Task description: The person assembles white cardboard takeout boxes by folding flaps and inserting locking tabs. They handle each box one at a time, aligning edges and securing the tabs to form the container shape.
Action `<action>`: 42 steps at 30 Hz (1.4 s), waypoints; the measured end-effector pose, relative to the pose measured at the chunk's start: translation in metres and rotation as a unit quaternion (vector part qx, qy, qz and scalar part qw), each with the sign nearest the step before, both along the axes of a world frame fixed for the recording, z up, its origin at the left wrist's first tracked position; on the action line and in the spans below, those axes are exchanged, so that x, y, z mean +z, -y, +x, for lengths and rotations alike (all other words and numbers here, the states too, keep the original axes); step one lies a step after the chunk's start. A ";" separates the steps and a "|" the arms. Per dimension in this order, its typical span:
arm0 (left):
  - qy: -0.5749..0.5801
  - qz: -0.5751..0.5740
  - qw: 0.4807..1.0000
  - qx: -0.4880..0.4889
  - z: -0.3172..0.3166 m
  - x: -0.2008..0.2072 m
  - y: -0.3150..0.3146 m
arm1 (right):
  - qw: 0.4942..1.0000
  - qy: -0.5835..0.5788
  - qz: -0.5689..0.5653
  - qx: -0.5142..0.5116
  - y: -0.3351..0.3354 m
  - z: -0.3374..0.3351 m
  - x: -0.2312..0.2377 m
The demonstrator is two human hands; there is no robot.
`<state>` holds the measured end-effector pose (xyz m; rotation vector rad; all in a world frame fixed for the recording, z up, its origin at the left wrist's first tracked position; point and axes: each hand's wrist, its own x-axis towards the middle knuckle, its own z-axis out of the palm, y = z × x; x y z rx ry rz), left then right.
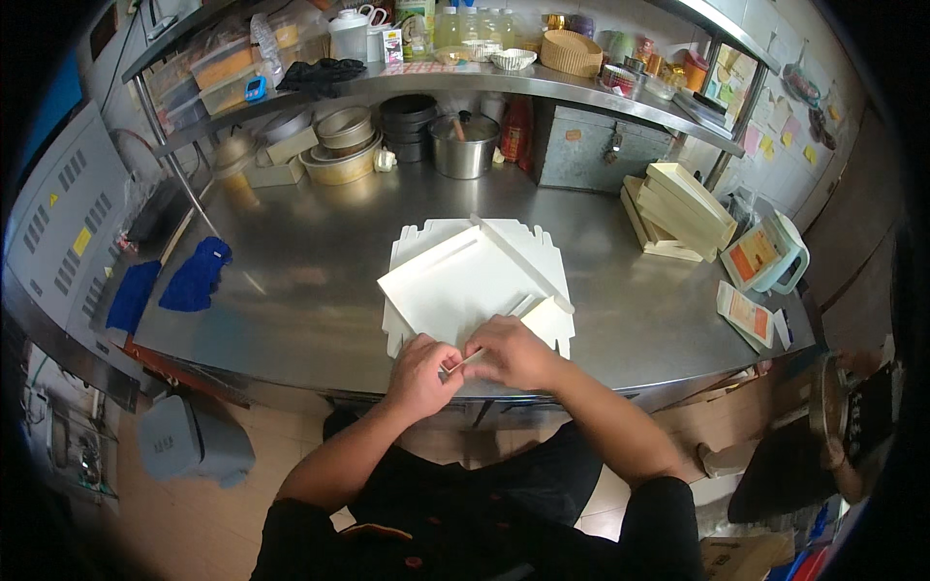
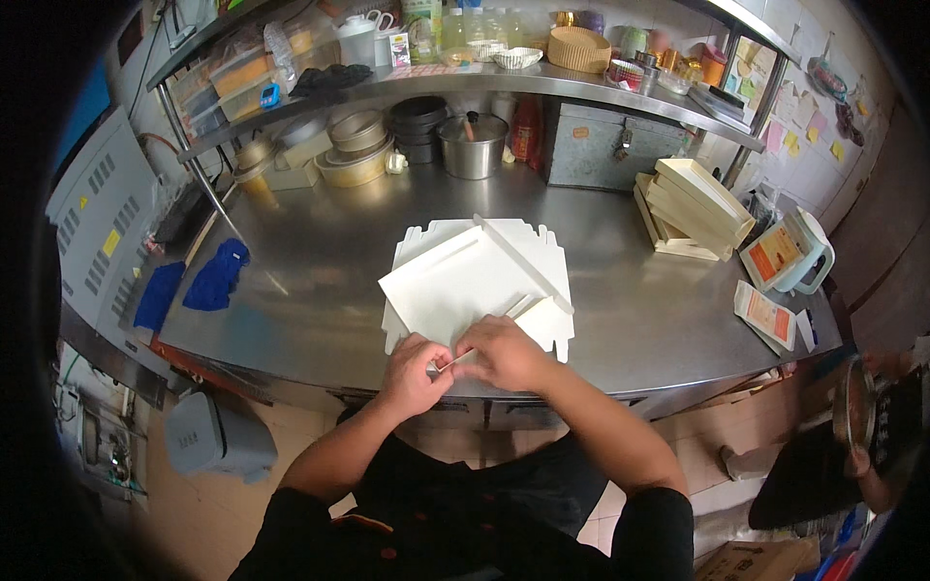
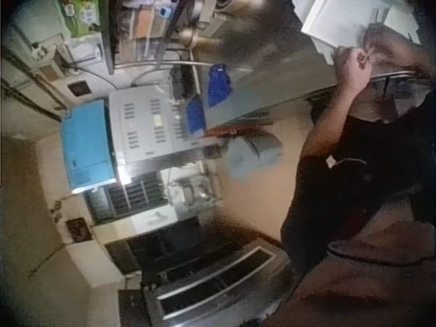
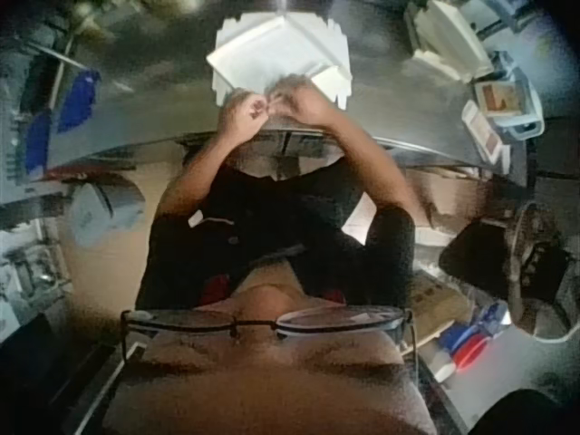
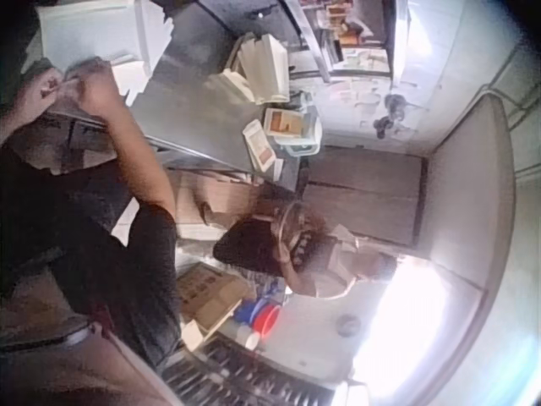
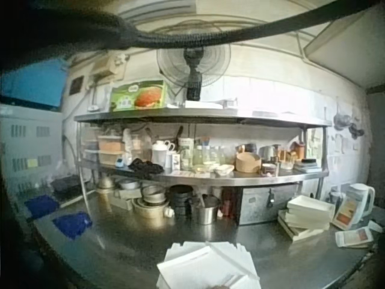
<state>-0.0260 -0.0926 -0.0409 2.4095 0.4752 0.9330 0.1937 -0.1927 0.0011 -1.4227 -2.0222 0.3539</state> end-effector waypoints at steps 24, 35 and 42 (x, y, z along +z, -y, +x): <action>-0.253 0.071 0.929 -0.259 0.007 0.042 -0.062 | 0.996 -0.006 0.057 0.069 -0.001 -0.003 -0.033; -0.157 0.103 0.969 -0.162 -0.012 0.015 -0.026 | 0.999 0.017 0.000 0.027 0.006 0.007 -0.032; -0.252 0.193 0.945 -0.079 -0.010 0.059 -0.064 | 0.961 0.164 -0.181 -0.129 0.029 0.023 0.005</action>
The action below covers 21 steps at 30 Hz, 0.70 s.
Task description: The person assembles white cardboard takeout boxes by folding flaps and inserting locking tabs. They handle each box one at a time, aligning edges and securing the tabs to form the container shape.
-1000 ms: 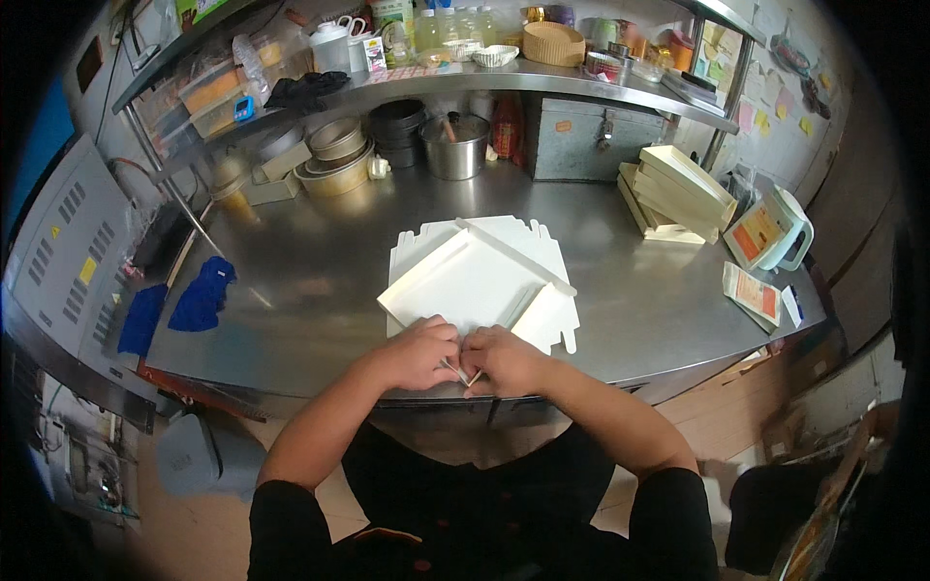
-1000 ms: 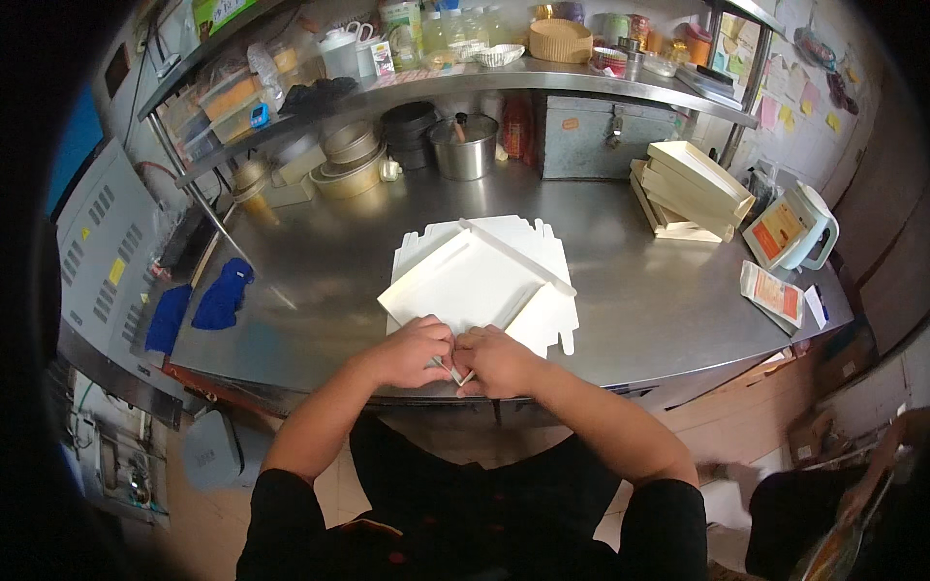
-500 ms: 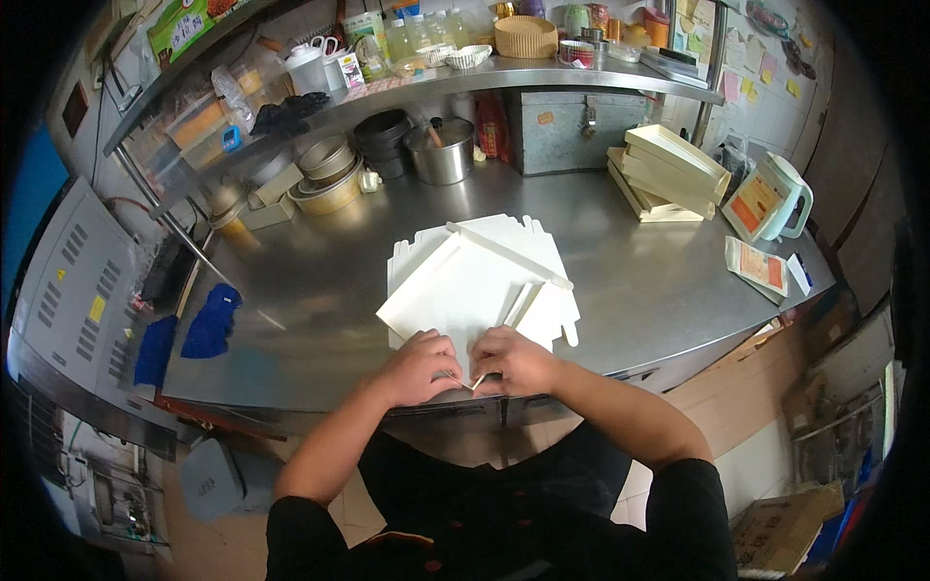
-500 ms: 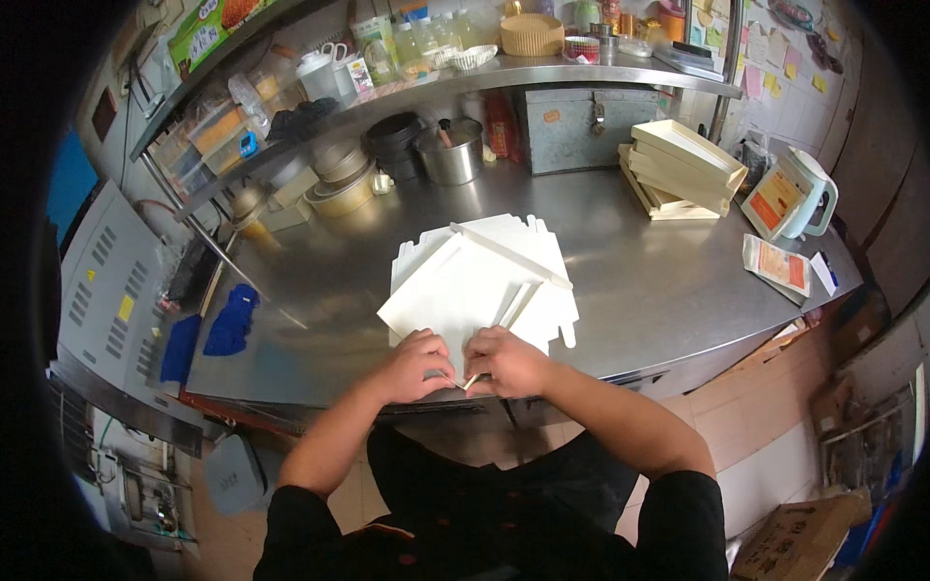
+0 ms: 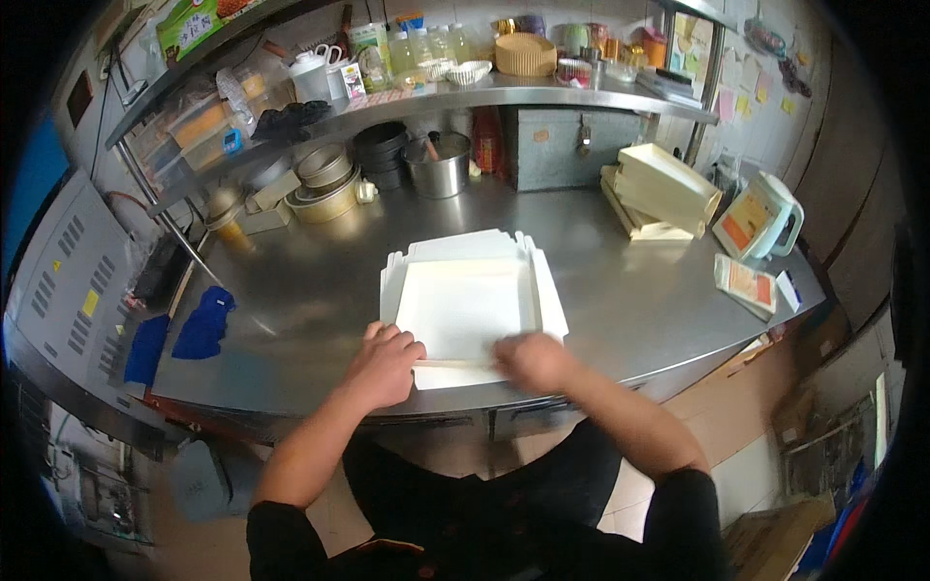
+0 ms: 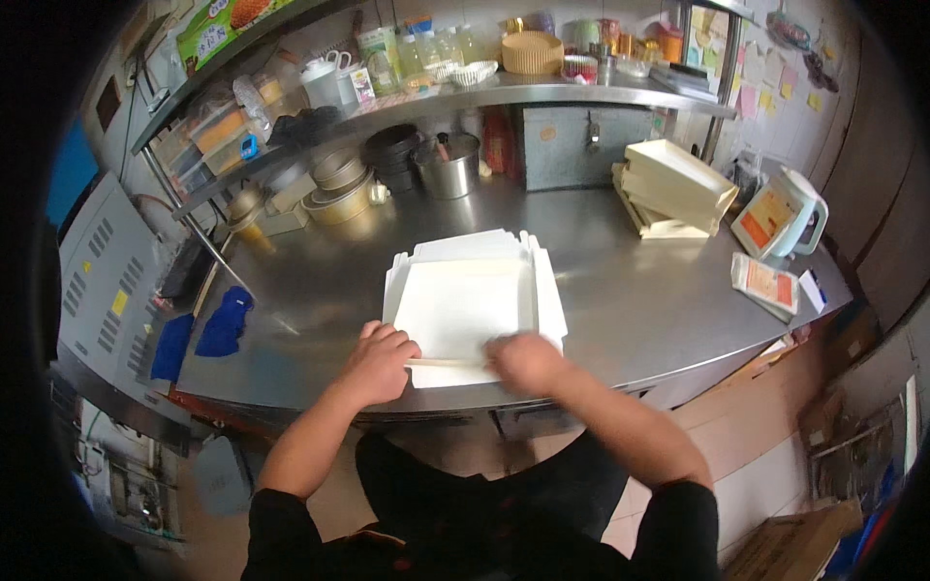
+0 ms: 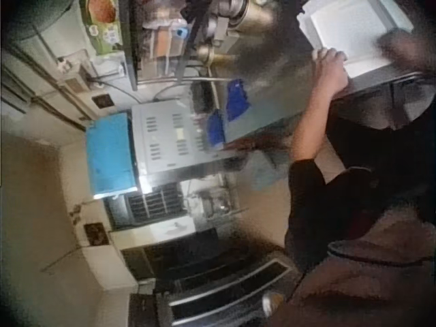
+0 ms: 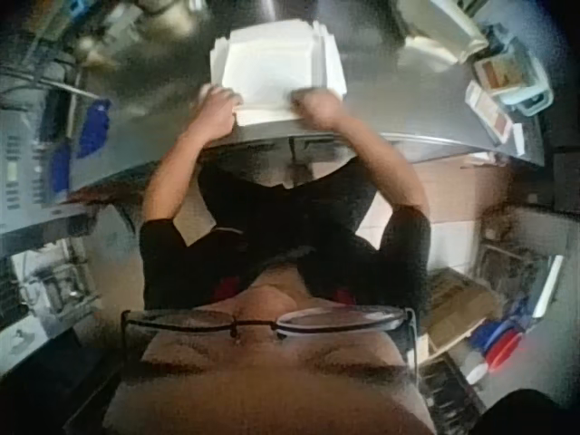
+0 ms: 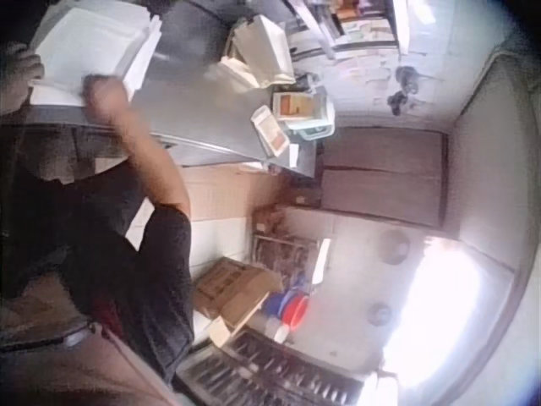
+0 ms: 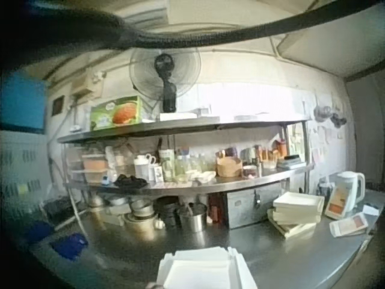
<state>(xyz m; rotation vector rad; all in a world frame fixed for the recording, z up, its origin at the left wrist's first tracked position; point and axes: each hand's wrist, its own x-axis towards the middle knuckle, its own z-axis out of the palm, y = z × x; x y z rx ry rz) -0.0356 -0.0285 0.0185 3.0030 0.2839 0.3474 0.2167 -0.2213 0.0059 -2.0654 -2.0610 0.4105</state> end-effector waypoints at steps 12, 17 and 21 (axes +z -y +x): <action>0.133 -0.112 0.983 0.058 -0.022 -0.038 -0.027 | 0.980 0.023 0.198 0.028 0.030 0.007 -0.007; 0.113 -0.057 0.991 0.033 -0.047 -0.037 0.018 | 0.983 0.003 0.181 0.030 0.038 0.013 -0.020; 0.124 -0.076 0.987 0.063 -0.048 -0.039 0.002 | 0.989 -0.056 0.093 -0.099 0.026 0.008 -0.015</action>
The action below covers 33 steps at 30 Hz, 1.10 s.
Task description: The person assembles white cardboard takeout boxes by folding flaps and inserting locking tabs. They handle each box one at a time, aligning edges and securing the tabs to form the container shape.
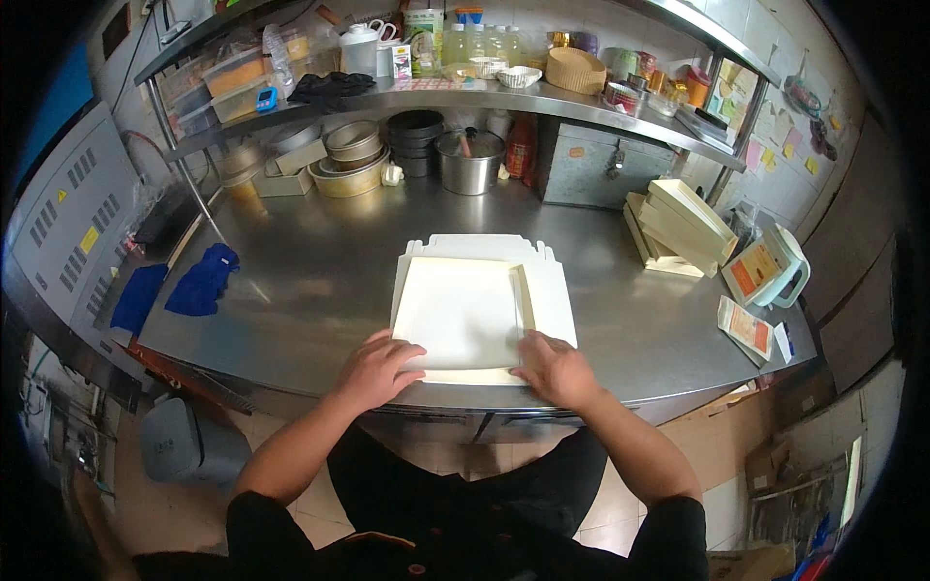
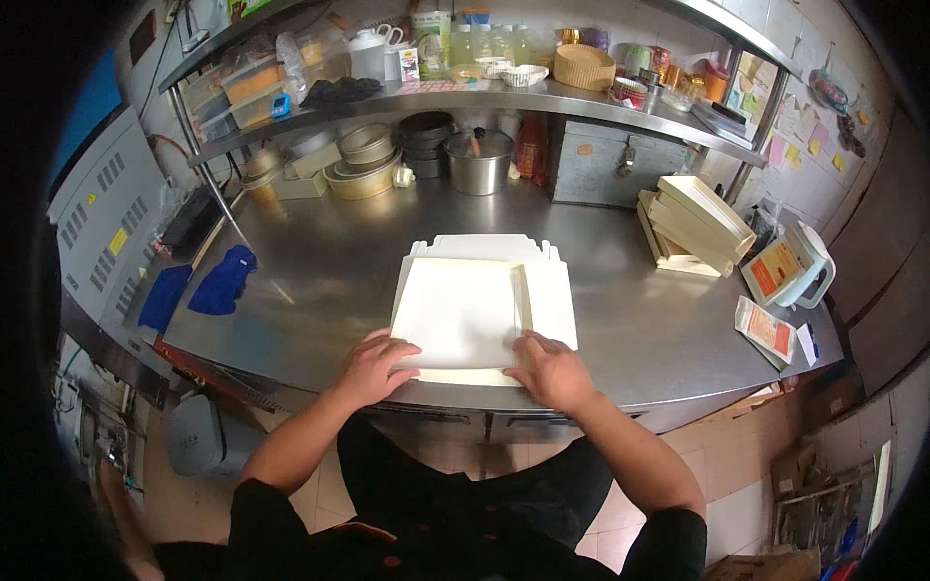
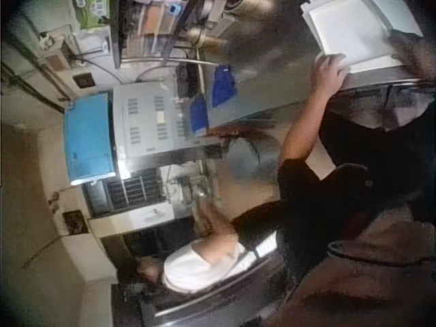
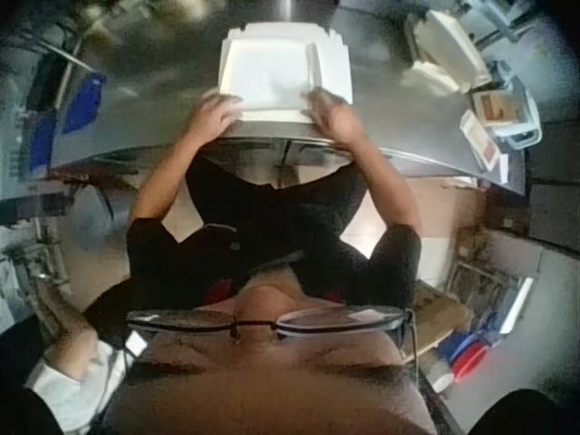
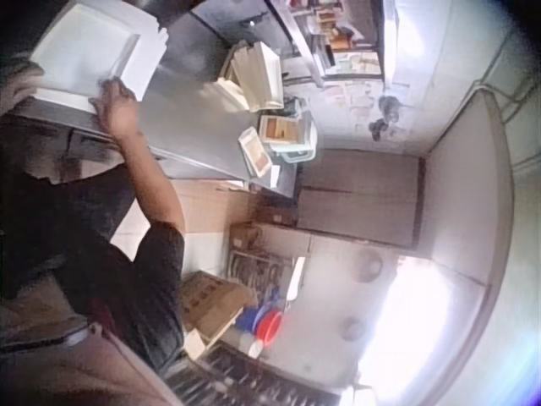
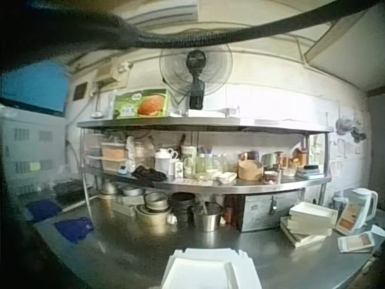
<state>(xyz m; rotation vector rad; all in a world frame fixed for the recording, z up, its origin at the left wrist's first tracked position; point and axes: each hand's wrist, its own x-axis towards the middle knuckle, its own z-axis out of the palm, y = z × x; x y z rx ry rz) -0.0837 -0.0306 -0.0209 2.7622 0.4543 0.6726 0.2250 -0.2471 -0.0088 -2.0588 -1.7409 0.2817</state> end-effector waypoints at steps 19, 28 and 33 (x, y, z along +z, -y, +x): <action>0.001 -0.004 1.000 0.025 0.012 -0.005 -0.009 | 0.979 0.114 0.135 0.102 -0.010 -0.010 0.020; 0.020 -0.015 0.999 0.047 0.032 -0.016 0.009 | 0.990 0.123 -0.056 0.035 -0.050 -0.025 0.010; 0.026 -0.005 0.999 0.045 0.050 -0.018 0.048 | 0.983 0.070 0.107 0.130 -0.067 -0.060 -0.031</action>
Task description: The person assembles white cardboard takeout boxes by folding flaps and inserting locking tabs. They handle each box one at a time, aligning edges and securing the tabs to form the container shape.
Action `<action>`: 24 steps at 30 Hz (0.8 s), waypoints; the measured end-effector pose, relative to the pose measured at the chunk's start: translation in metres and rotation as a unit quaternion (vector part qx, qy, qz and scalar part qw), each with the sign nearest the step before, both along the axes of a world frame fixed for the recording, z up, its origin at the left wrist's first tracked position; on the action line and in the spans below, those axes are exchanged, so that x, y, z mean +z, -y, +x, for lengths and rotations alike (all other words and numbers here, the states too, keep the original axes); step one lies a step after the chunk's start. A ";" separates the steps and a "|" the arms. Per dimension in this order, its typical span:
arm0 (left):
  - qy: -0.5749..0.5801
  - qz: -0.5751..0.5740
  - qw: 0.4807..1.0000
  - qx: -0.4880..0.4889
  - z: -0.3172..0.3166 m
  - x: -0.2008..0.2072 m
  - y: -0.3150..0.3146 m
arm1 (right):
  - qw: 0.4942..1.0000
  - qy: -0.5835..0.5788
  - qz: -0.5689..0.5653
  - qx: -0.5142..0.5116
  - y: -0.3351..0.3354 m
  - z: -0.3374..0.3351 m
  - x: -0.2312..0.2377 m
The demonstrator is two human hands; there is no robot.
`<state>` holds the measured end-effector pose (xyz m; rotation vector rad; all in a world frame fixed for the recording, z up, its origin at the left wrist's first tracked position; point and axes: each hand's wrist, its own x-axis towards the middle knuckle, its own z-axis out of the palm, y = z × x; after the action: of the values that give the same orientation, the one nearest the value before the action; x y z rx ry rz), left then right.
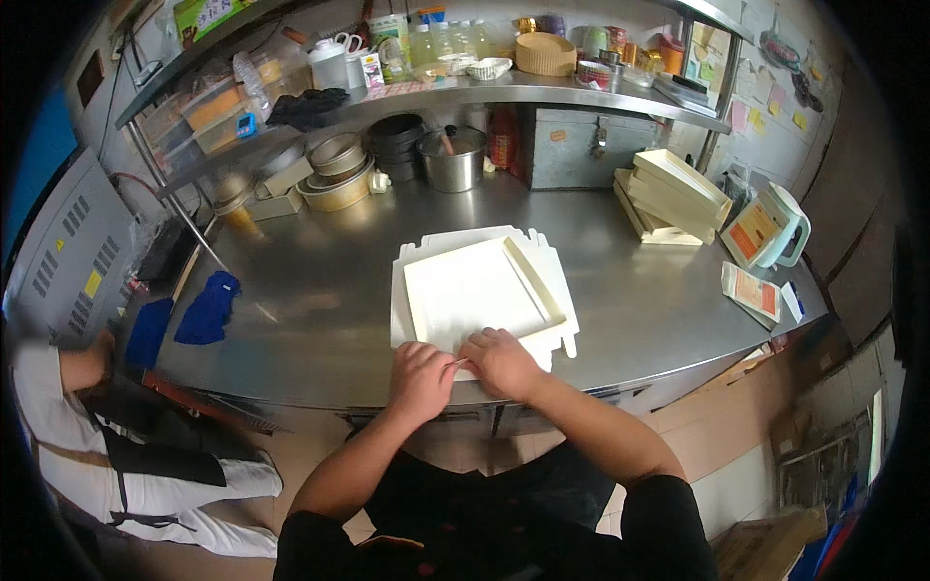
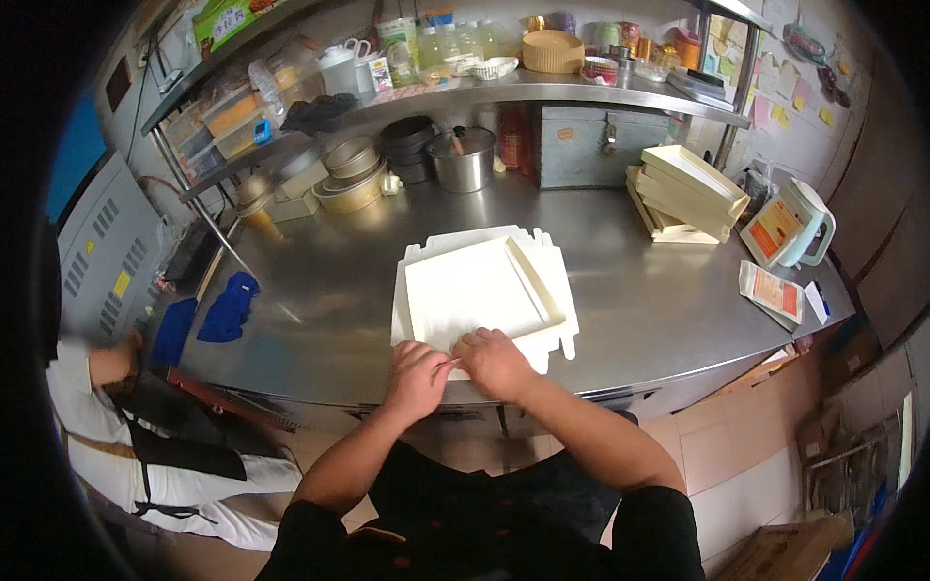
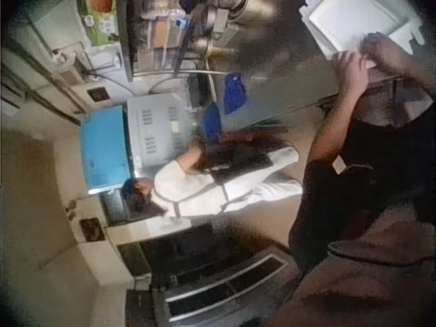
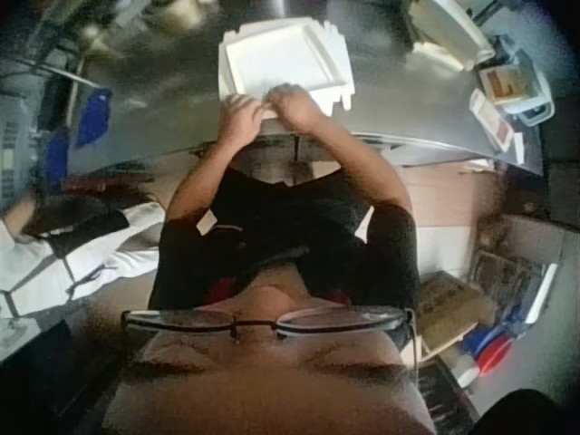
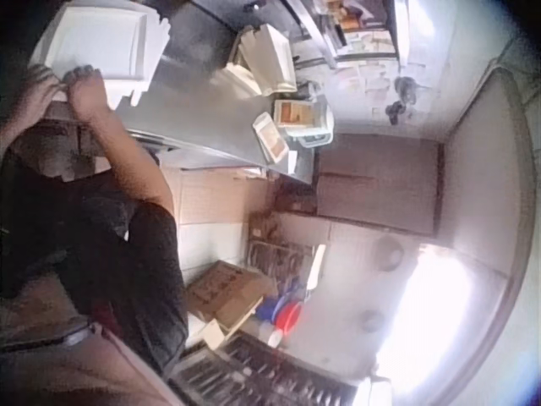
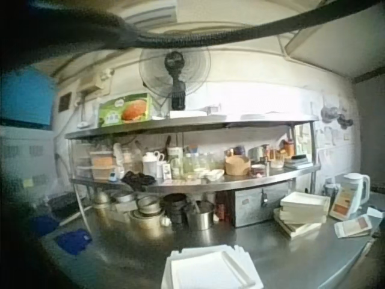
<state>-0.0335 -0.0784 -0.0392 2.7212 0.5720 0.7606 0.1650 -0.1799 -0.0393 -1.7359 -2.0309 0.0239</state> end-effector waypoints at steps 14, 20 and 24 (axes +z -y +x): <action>0.102 -0.105 0.989 -0.033 -0.005 -0.013 -0.019 | 0.996 -0.029 0.080 -0.010 0.011 0.006 0.001; 0.049 -0.264 0.962 -0.047 -0.006 0.010 -0.006 | 0.995 -0.049 0.088 0.028 0.017 0.014 0.002; -0.037 -0.279 0.954 -0.106 0.000 0.033 -0.015 | 0.992 -0.085 0.052 0.081 0.010 0.025 0.003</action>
<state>-0.0338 -0.0630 -0.0065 2.2392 0.4207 0.3695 0.1900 -0.1898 -0.0359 -1.4523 -2.0042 0.1124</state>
